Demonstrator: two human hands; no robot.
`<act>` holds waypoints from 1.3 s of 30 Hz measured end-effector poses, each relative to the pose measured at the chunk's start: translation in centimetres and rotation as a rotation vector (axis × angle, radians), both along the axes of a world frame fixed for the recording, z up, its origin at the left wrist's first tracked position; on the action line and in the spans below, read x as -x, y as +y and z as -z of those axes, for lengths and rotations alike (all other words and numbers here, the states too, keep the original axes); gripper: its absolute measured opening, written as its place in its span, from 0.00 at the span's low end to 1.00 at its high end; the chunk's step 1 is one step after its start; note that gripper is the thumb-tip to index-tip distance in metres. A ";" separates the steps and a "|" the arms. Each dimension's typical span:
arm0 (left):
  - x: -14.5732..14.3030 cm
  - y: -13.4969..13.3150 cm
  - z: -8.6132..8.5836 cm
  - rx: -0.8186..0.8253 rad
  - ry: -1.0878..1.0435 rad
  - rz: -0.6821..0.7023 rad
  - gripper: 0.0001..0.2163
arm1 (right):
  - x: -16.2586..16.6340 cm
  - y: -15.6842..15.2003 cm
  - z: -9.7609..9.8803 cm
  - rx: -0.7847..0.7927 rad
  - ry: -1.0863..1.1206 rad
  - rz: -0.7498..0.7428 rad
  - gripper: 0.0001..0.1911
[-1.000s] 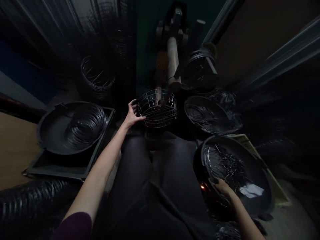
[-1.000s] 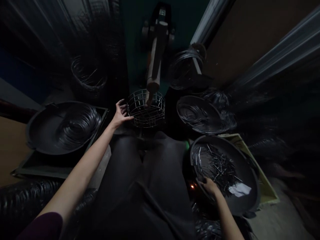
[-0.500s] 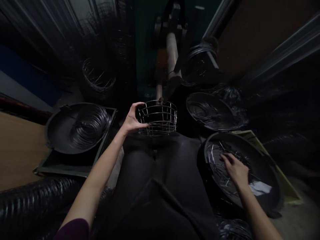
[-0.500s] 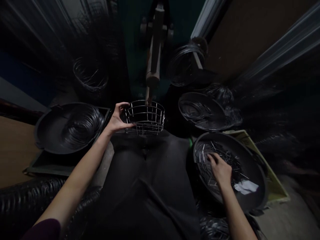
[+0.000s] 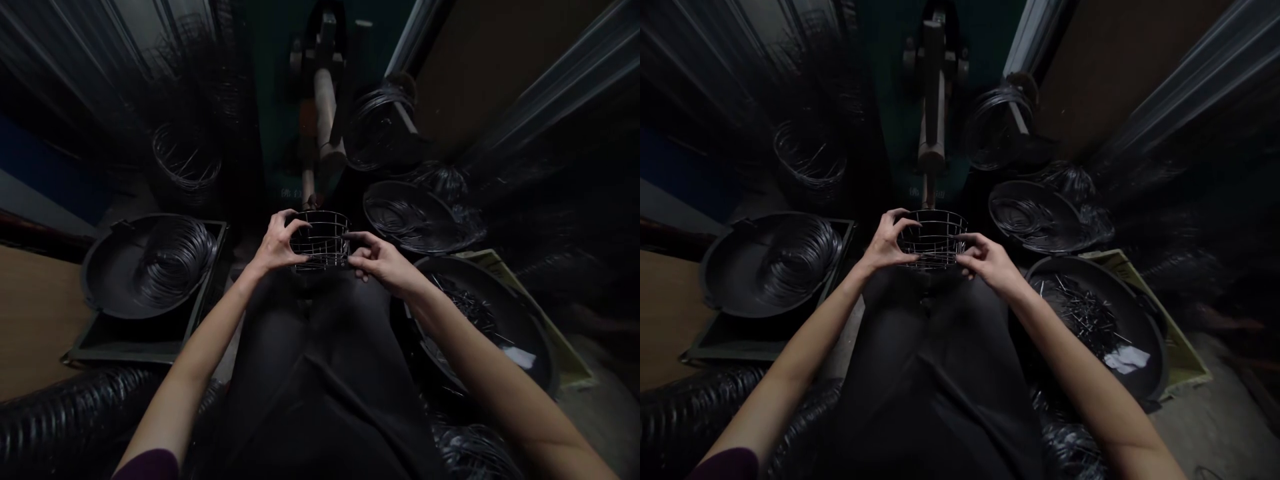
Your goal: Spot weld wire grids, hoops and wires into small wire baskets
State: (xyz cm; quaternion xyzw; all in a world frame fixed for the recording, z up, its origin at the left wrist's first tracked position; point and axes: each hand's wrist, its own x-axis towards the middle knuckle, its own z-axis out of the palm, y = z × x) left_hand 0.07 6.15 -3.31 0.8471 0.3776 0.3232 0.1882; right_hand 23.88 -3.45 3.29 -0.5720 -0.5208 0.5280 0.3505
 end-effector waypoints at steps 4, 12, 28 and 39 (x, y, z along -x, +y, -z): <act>0.2 0.2 0.3 -0.008 -0.017 -0.026 0.30 | -2.3 -2.4 4.4 -0.307 -0.372 0.199 0.15; 0.1 0.2 0.4 -0.042 0.003 0.000 0.30 | -3.2 -3.6 7.5 -0.234 -0.371 0.206 0.23; 0.9 -0.8 0.4 -0.018 -0.053 -0.035 0.32 | 2.7 2.7 2.7 -0.655 -1.186 -0.409 0.22; -0.1 1.7 0.2 0.060 -0.097 -0.014 0.32 | 1.7 5.1 2.0 -0.835 -1.294 -0.403 0.18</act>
